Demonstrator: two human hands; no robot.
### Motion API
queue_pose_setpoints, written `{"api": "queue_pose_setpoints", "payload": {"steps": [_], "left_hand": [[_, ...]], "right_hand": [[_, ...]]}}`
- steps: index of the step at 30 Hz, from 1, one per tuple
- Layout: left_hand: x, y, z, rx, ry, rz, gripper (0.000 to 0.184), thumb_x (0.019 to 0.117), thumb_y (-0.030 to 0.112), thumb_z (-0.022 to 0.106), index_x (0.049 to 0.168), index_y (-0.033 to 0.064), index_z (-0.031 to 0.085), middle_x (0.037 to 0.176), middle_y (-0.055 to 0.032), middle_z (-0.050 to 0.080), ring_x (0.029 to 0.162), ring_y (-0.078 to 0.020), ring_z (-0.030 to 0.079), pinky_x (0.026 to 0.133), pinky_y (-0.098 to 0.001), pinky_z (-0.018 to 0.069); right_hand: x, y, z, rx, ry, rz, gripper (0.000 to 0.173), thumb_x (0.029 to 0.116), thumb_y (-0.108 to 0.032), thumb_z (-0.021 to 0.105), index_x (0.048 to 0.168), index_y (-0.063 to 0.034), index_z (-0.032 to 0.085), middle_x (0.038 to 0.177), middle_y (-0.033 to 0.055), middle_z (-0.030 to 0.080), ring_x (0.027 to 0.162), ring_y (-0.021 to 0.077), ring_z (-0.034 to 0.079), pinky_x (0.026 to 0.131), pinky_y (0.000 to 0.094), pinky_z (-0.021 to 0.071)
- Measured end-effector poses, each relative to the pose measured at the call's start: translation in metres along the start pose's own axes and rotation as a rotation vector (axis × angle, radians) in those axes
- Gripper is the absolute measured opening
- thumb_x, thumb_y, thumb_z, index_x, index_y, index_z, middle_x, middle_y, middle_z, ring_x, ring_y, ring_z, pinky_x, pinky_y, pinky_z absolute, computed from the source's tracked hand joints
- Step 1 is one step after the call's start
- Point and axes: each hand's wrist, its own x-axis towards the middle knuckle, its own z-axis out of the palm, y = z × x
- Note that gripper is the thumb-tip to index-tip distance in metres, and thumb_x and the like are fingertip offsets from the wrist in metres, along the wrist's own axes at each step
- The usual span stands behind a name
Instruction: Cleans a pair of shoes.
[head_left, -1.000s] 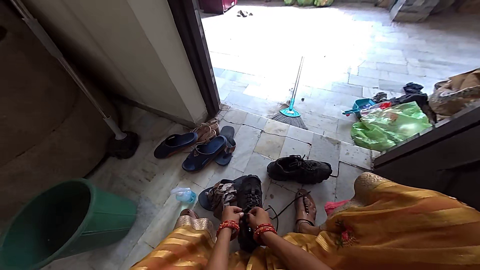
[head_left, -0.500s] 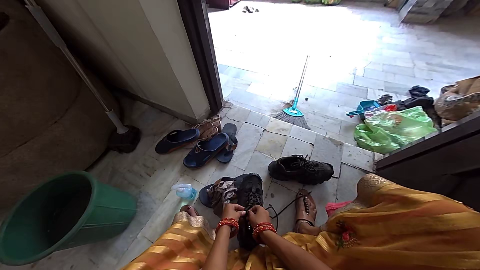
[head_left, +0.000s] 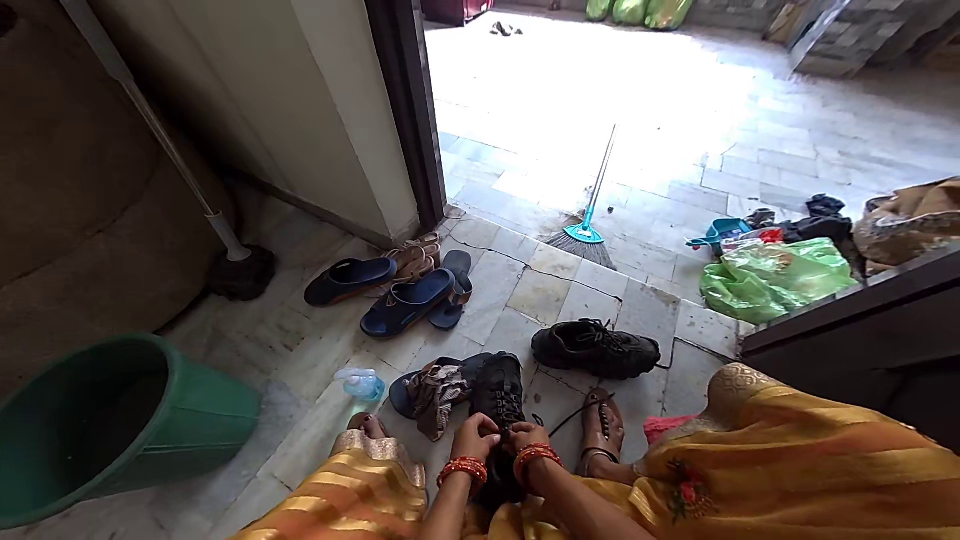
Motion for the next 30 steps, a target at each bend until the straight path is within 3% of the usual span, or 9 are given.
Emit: {"api": "queue_pose_setpoints", "payload": {"steps": [4,6,7,10,14,19,22,30], "left_hand": [[-0.003,0.012,0.012,0.134,-0.005,0.041,0.029,0.0971,0.005,0.068,0.125,-0.0017,0.066,0.130,-0.0205,0.064,0.123,-0.0311,0.062,0.109,-0.0450,0.0476],[-0.004,0.014,0.014,0.177,-0.008,0.039,0.030,0.0977,0.005,0.066,0.127,-0.0004,0.065,0.133,-0.0197,0.063,0.124,-0.0314,0.062,0.109,-0.0462,0.0475],[-0.003,0.015,0.014,0.196,-0.014,0.038,0.030,0.0981,0.005,0.066,0.128,0.0002,0.064,0.134,-0.0195,0.062,0.124,-0.0316,0.061,0.109,-0.0467,0.0475],[-0.003,0.016,0.015,0.220,-0.031,0.034,0.031,0.0983,0.006,0.066,0.129,0.0011,0.064,0.135,-0.0192,0.062,0.125,-0.0317,0.061,0.109,-0.0474,0.0481],[-0.001,0.016,0.014,0.203,-0.050,0.022,0.033,0.0980,0.008,0.068,0.129,0.0004,0.063,0.133,-0.0195,0.063,0.124,-0.0320,0.061,0.109,-0.0468,0.0475],[0.001,0.014,0.010,0.177,-0.052,0.015,0.033,0.0968,0.006,0.069,0.128,-0.0015,0.062,0.129,-0.0208,0.064,0.121,-0.0326,0.062,0.107,-0.0468,0.0480],[0.002,0.012,0.008,0.172,-0.057,0.012,0.033,0.0973,0.006,0.069,0.128,-0.0017,0.062,0.129,-0.0214,0.064,0.121,-0.0327,0.062,0.108,-0.0466,0.0477],[0.002,0.009,0.006,0.155,-0.040,0.009,0.033,0.0973,0.008,0.070,0.128,-0.0019,0.062,0.126,-0.0209,0.065,0.118,-0.0319,0.064,0.107,-0.0458,0.0488]], "right_hand": [[-0.003,-0.001,-0.010,0.214,0.021,0.160,0.020,0.1019,-0.006,0.054,0.117,0.0045,0.062,0.097,0.0152,0.063,0.078,0.0197,0.061,0.071,0.0349,0.0520],[-0.010,-0.006,-0.016,0.364,-0.046,0.237,0.028,0.1043,-0.010,0.047,0.128,0.0050,0.052,0.106,0.0173,0.058,0.084,0.0201,0.059,0.074,0.0343,0.0503],[-0.012,-0.008,-0.018,0.381,-0.068,0.248,0.029,0.1046,-0.011,0.048,0.129,0.0044,0.051,0.107,0.0168,0.058,0.084,0.0193,0.058,0.074,0.0333,0.0499],[-0.002,0.000,-0.016,0.300,-0.054,0.199,0.017,0.1028,-0.005,0.054,0.117,0.0021,0.060,0.092,0.0108,0.059,0.074,0.0153,0.057,0.067,0.0302,0.0500],[0.002,0.003,-0.020,0.238,-0.074,0.161,0.025,0.1055,-0.006,0.054,0.128,0.0042,0.057,0.106,0.0140,0.061,0.087,0.0169,0.060,0.079,0.0317,0.0520],[0.003,0.002,-0.023,0.140,-0.153,0.117,0.029,0.1060,-0.005,0.053,0.133,0.0047,0.055,0.111,0.0145,0.062,0.090,0.0145,0.061,0.084,0.0292,0.0518],[0.010,0.007,-0.024,0.167,-0.188,0.096,0.026,0.1045,-0.003,0.055,0.129,0.0050,0.057,0.104,0.0122,0.062,0.085,0.0132,0.060,0.081,0.0283,0.0517],[0.009,0.011,-0.026,0.316,-0.215,0.094,0.027,0.1003,0.007,0.056,0.127,0.0066,0.057,0.101,0.0133,0.063,0.081,0.0149,0.062,0.077,0.0298,0.0541]]}}
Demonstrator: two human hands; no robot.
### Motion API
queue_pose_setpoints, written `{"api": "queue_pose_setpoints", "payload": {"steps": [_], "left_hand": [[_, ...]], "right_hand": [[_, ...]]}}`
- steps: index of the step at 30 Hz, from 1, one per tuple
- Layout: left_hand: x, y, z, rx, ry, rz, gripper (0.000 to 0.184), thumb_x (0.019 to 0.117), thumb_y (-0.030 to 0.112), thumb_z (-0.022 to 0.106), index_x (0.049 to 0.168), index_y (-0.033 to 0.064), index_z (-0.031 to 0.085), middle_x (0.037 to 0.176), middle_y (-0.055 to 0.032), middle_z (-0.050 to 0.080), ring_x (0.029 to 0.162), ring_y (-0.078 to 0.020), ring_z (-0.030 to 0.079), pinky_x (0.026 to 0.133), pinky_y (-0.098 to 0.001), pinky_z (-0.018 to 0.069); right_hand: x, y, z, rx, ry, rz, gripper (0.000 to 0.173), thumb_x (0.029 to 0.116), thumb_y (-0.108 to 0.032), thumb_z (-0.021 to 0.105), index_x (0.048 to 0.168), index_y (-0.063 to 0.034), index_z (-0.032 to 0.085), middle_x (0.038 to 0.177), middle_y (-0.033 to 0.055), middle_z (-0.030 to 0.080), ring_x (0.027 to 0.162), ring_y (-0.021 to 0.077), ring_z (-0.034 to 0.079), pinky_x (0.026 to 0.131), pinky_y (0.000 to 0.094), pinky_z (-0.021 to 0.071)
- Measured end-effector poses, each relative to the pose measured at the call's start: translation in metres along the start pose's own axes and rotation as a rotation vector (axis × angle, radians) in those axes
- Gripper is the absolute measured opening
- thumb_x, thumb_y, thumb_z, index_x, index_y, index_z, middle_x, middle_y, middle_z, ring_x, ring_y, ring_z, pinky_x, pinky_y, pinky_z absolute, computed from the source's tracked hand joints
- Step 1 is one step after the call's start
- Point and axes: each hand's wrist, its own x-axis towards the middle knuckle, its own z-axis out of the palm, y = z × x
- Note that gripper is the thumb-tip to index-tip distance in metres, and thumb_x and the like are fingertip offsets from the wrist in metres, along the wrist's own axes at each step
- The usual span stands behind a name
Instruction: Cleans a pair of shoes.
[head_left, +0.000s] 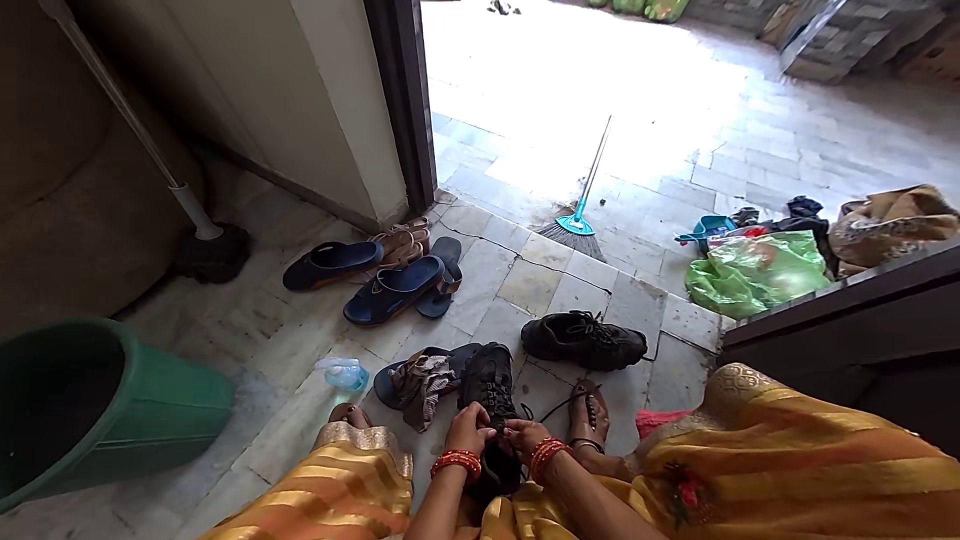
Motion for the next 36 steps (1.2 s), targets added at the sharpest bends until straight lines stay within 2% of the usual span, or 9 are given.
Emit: {"api": "queue_pose_setpoints", "payload": {"steps": [5,9,13,19,25,27,29,33,36], "left_hand": [[-0.001,0.001,0.001,0.026,-0.004,-0.005,0.034,0.0980,0.009,0.069,0.129,-0.0012,0.061,0.126,-0.0202,0.065,0.118,-0.0311,0.064,0.106,-0.0454,0.0492],[0.000,0.003,0.004,0.023,0.002,-0.023,0.040,0.0971,0.012,0.071,0.133,0.0003,0.058,0.122,-0.0192,0.067,0.116,-0.0316,0.065,0.105,-0.0472,0.0498],[0.001,0.002,0.005,-0.008,0.013,-0.056,0.047,0.0952,0.014,0.075,0.135,0.0006,0.055,0.121,-0.0187,0.067,0.113,-0.0315,0.066,0.103,-0.0477,0.0507],[0.001,0.000,0.003,-0.002,0.026,-0.059,0.046,0.0960,0.016,0.074,0.135,0.0001,0.056,0.121,-0.0196,0.067,0.114,-0.0322,0.066,0.103,-0.0492,0.0505],[0.004,-0.003,-0.007,0.038,0.019,-0.013,0.032,0.0957,0.007,0.071,0.127,0.0007,0.065,0.129,-0.0194,0.065,0.121,-0.0305,0.063,0.108,-0.0462,0.0484],[0.001,0.003,-0.010,0.077,0.010,0.020,0.029,0.0962,0.005,0.067,0.125,0.0017,0.068,0.132,-0.0179,0.065,0.125,-0.0288,0.062,0.111,-0.0442,0.0470],[-0.002,0.010,-0.009,0.103,0.016,0.026,0.030,0.0969,0.009,0.068,0.126,0.0028,0.069,0.133,-0.0165,0.065,0.127,-0.0270,0.061,0.112,-0.0426,0.0462],[-0.009,0.021,-0.003,0.200,0.087,-0.088,0.035,0.1001,0.014,0.066,0.133,0.0044,0.065,0.129,-0.0143,0.069,0.124,-0.0278,0.064,0.110,-0.0459,0.0475],[-0.011,0.021,0.001,0.269,0.120,-0.139,0.034,0.1014,0.020,0.065,0.132,0.0052,0.067,0.133,-0.0151,0.067,0.127,-0.0293,0.062,0.110,-0.0476,0.0469]], "right_hand": [[-0.002,-0.001,-0.001,0.010,-0.013,0.001,0.025,0.0981,0.009,0.058,0.123,0.0072,0.058,0.100,0.0133,0.063,0.082,0.0153,0.062,0.077,0.0301,0.0542],[-0.003,-0.002,-0.001,0.006,0.017,-0.003,0.024,0.0976,0.013,0.055,0.120,0.0083,0.058,0.097,0.0133,0.062,0.079,0.0157,0.061,0.075,0.0309,0.0539],[-0.005,-0.004,0.000,0.017,0.019,0.008,0.024,0.0982,0.014,0.052,0.121,0.0079,0.057,0.096,0.0127,0.060,0.079,0.0159,0.060,0.075,0.0312,0.0534],[-0.004,-0.004,0.002,-0.042,0.005,0.005,0.025,0.0989,0.011,0.055,0.123,0.0069,0.057,0.099,0.0136,0.063,0.080,0.0154,0.062,0.075,0.0307,0.0538],[-0.011,-0.011,0.010,-0.262,-0.016,0.029,0.028,0.0998,0.004,0.059,0.127,0.0040,0.056,0.102,0.0138,0.068,0.079,0.0148,0.068,0.073,0.0292,0.0570],[-0.012,-0.011,0.010,-0.402,-0.068,0.020,0.027,0.0989,0.003,0.060,0.126,0.0027,0.060,0.105,0.0128,0.071,0.084,0.0147,0.070,0.077,0.0299,0.0572],[-0.011,-0.013,0.009,-0.555,-0.092,0.010,0.025,0.0984,-0.001,0.062,0.123,0.0009,0.064,0.108,0.0121,0.072,0.088,0.0154,0.071,0.082,0.0316,0.0573],[-0.012,-0.018,0.002,-0.807,-0.132,0.041,0.026,0.0977,-0.005,0.062,0.123,-0.0020,0.067,0.114,0.0121,0.072,0.099,0.0180,0.071,0.091,0.0359,0.0561],[-0.017,-0.021,-0.002,-0.903,-0.160,0.112,0.023,0.0977,-0.007,0.062,0.119,-0.0027,0.069,0.111,0.0104,0.072,0.096,0.0161,0.071,0.087,0.0340,0.0559]]}}
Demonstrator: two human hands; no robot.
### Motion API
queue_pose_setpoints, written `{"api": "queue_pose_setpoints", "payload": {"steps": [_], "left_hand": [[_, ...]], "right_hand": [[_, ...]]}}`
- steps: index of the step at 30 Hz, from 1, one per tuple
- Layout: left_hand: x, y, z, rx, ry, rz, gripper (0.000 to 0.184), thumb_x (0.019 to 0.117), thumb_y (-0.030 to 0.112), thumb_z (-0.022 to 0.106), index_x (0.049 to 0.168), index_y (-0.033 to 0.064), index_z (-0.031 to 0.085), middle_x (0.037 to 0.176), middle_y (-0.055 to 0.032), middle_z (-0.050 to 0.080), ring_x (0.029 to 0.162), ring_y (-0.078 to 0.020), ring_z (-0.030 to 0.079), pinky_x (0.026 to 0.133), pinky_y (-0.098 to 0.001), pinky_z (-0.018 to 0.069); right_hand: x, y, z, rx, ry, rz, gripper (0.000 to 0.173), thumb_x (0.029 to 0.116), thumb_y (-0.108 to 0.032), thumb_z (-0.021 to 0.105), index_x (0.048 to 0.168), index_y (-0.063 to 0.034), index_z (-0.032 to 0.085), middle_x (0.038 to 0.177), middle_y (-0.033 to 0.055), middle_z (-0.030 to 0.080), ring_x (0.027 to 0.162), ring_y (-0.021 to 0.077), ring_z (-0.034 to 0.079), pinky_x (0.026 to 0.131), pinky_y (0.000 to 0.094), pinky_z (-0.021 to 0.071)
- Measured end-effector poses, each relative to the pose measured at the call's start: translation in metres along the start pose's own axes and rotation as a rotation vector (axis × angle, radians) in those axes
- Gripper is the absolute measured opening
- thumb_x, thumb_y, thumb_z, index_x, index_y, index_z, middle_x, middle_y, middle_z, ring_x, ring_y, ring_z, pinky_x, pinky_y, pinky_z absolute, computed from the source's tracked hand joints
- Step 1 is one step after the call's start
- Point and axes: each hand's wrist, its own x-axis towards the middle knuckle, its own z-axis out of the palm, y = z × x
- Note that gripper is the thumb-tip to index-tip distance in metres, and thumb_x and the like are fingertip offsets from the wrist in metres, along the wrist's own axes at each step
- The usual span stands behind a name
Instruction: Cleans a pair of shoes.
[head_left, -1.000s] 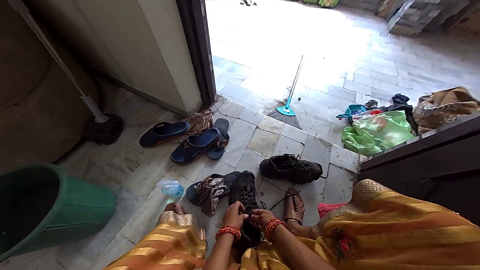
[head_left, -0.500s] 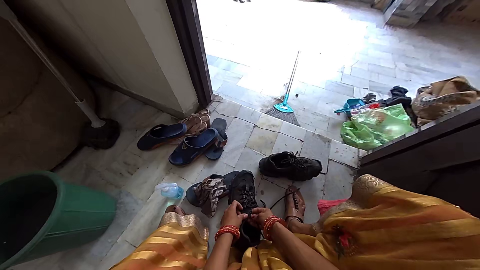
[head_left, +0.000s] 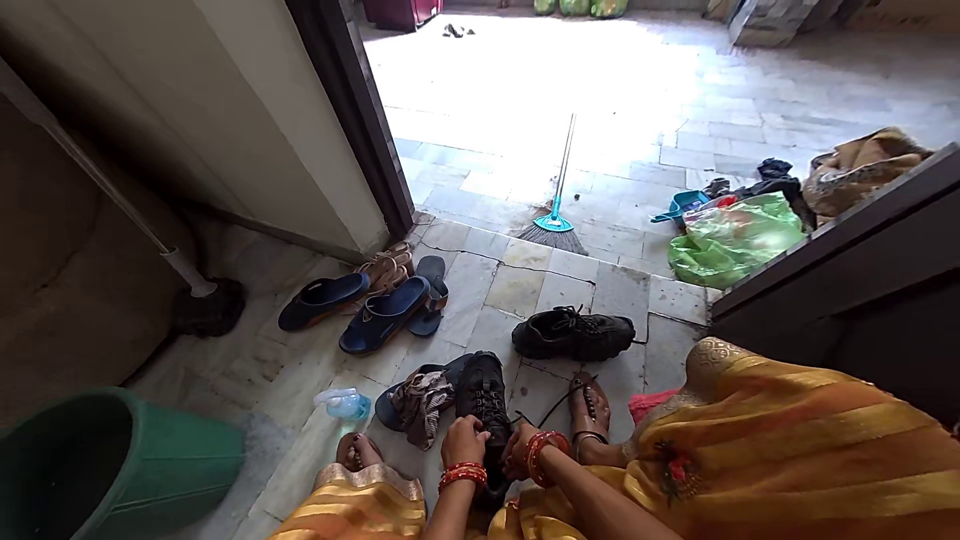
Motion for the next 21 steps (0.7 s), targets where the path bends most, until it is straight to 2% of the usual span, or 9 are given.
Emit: {"api": "queue_pose_setpoints", "payload": {"steps": [4,8,12,17,21], "left_hand": [[-0.005,0.003,0.003,0.049,0.029,-0.006,0.027,0.1008,0.020,0.065,0.124,0.0088,0.073,0.132,-0.0118,0.067,0.127,-0.0280,0.062,0.108,-0.0484,0.0489],[-0.004,0.003,0.007,0.015,0.047,-0.025,0.026,0.0984,0.018,0.068,0.122,0.0084,0.073,0.131,-0.0106,0.068,0.125,-0.0264,0.063,0.106,-0.0473,0.0502],[-0.004,-0.002,0.010,0.021,0.066,0.034,0.025,0.0980,0.018,0.067,0.120,0.0078,0.073,0.127,-0.0109,0.069,0.121,-0.0268,0.065,0.103,-0.0476,0.0515],[-0.010,0.006,0.015,0.155,0.081,0.071,0.028,0.1014,0.018,0.061,0.126,0.0069,0.070,0.133,-0.0122,0.066,0.125,-0.0282,0.063,0.104,-0.0478,0.0515],[-0.010,0.008,0.017,0.084,0.111,-0.011,0.035,0.0995,0.026,0.068,0.127,0.0056,0.068,0.134,-0.0131,0.065,0.124,-0.0286,0.064,0.103,-0.0471,0.0519]], "right_hand": [[-0.003,0.001,-0.001,0.049,-0.062,0.029,0.022,0.1022,-0.008,0.056,0.121,-0.0014,0.066,0.108,0.0089,0.071,0.089,0.0121,0.070,0.082,0.0294,0.0554],[-0.003,0.001,-0.001,0.042,-0.084,0.007,0.022,0.1025,-0.007,0.056,0.121,-0.0008,0.066,0.107,0.0094,0.071,0.088,0.0120,0.069,0.081,0.0288,0.0550],[-0.001,0.002,-0.001,0.061,-0.089,-0.012,0.020,0.1021,-0.006,0.056,0.118,-0.0003,0.067,0.103,0.0083,0.071,0.084,0.0110,0.068,0.079,0.0282,0.0543],[0.001,0.000,-0.002,0.053,-0.100,-0.017,0.020,0.1021,-0.007,0.056,0.117,-0.0005,0.067,0.103,0.0077,0.071,0.084,0.0105,0.068,0.079,0.0282,0.0542],[0.003,-0.002,-0.003,0.027,-0.110,-0.017,0.020,0.1019,-0.007,0.056,0.117,-0.0010,0.068,0.104,0.0073,0.071,0.085,0.0102,0.068,0.079,0.0284,0.0543]]}}
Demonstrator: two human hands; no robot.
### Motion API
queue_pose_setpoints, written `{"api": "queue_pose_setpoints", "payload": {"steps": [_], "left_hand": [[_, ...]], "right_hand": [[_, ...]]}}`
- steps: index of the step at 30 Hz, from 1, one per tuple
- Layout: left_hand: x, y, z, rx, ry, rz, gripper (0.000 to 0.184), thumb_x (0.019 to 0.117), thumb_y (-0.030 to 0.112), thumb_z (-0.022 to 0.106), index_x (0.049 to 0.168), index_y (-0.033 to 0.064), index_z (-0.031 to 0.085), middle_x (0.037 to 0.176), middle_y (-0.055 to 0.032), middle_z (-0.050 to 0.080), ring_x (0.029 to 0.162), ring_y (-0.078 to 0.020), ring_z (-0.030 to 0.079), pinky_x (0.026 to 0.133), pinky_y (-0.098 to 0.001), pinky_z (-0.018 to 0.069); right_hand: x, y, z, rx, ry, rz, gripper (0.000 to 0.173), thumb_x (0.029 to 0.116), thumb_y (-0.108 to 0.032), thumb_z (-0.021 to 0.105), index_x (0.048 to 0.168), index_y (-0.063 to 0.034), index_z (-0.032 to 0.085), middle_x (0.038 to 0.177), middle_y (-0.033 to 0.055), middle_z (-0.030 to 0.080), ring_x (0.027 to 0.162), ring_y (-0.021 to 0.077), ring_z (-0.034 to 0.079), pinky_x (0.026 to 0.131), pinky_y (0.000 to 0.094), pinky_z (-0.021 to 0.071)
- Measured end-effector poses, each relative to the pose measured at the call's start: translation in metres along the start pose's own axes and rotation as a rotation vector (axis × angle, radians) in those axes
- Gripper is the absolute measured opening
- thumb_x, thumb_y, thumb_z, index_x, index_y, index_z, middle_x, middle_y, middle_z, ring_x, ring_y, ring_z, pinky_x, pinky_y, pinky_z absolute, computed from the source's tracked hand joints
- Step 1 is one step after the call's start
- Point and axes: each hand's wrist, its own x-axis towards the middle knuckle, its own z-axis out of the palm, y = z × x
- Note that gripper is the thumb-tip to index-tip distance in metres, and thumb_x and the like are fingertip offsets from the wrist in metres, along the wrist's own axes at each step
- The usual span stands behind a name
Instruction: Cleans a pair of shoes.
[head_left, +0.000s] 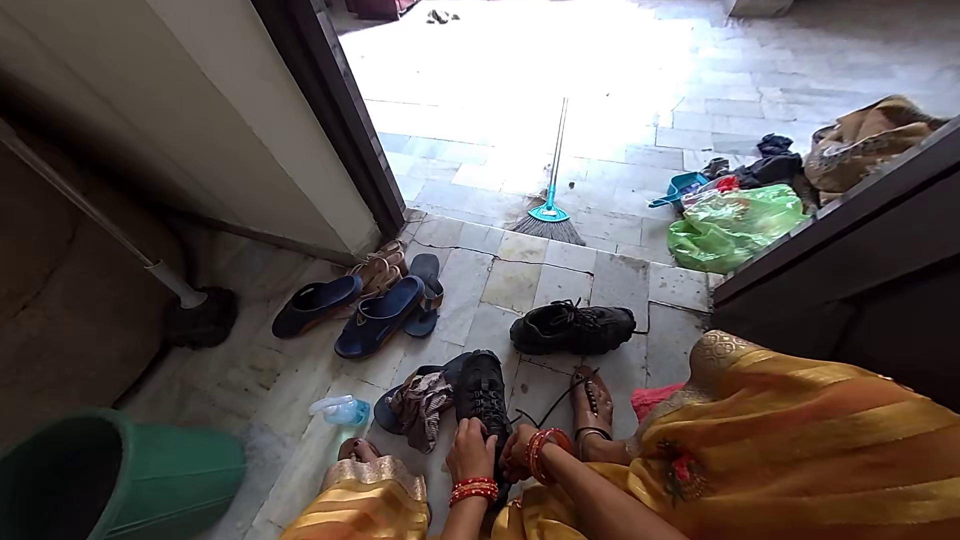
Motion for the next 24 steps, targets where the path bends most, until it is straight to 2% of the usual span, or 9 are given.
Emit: {"api": "queue_pose_setpoints", "payload": {"steps": [5,10,15,19,22,24], "left_hand": [[0.006,-0.006,0.006,-0.246,0.073,-0.143,0.030,0.0934,0.025,0.076,0.117,0.0066,0.072,0.122,-0.0119,0.069,0.114,-0.0277,0.066,0.099,-0.0483,0.0525],[0.005,-0.003,0.006,-0.285,0.123,-0.163,0.023,0.0930,0.019,0.075,0.112,0.0060,0.074,0.117,-0.0108,0.071,0.110,-0.0268,0.067,0.096,-0.0479,0.0531],[0.007,-0.005,0.006,-0.285,0.090,-0.145,0.026,0.0948,0.019,0.075,0.116,0.0040,0.072,0.119,-0.0129,0.071,0.112,-0.0272,0.067,0.100,-0.0475,0.0522],[0.020,-0.022,-0.003,-0.352,-0.075,-0.053,0.025,0.0993,0.014,0.069,0.121,0.0015,0.071,0.118,-0.0173,0.072,0.109,-0.0292,0.069,0.099,-0.0466,0.0533],[0.024,-0.031,-0.018,-0.313,-0.121,0.000,0.027,0.1024,0.008,0.061,0.129,0.0032,0.068,0.129,-0.0175,0.069,0.120,-0.0296,0.066,0.107,-0.0468,0.0497],[0.022,-0.028,-0.031,-0.386,-0.154,0.132,0.033,0.0989,0.001,0.062,0.132,0.0007,0.065,0.132,-0.0180,0.067,0.123,-0.0280,0.065,0.108,-0.0436,0.0501]], "right_hand": [[0.011,0.008,0.001,0.026,-0.007,-0.015,0.019,0.1008,-0.006,0.058,0.115,-0.0017,0.070,0.101,0.0072,0.073,0.082,0.0108,0.069,0.077,0.0284,0.0550],[0.011,0.007,0.000,0.047,-0.009,-0.015,0.018,0.1002,-0.004,0.058,0.113,-0.0012,0.069,0.098,0.0069,0.072,0.081,0.0106,0.068,0.075,0.0279,0.0552],[0.009,0.006,-0.001,0.040,-0.028,-0.016,0.020,0.1013,-0.005,0.056,0.115,-0.0019,0.069,0.100,0.0066,0.073,0.082,0.0100,0.069,0.076,0.0275,0.0546],[-0.006,0.002,-0.006,0.179,-0.070,-0.045,0.020,0.1031,0.000,0.051,0.118,0.0016,0.064,0.097,0.0070,0.069,0.075,0.0092,0.065,0.072,0.0260,0.0535],[-0.015,-0.001,-0.016,0.298,-0.027,-0.087,0.018,0.1028,0.002,0.052,0.118,0.0030,0.061,0.096,0.0082,0.068,0.076,0.0104,0.065,0.071,0.0260,0.0541],[-0.028,-0.011,-0.024,0.387,0.049,-0.154,0.015,0.1020,0.002,0.055,0.117,0.0036,0.058,0.096,0.0092,0.066,0.077,0.0123,0.066,0.073,0.0272,0.0560]]}}
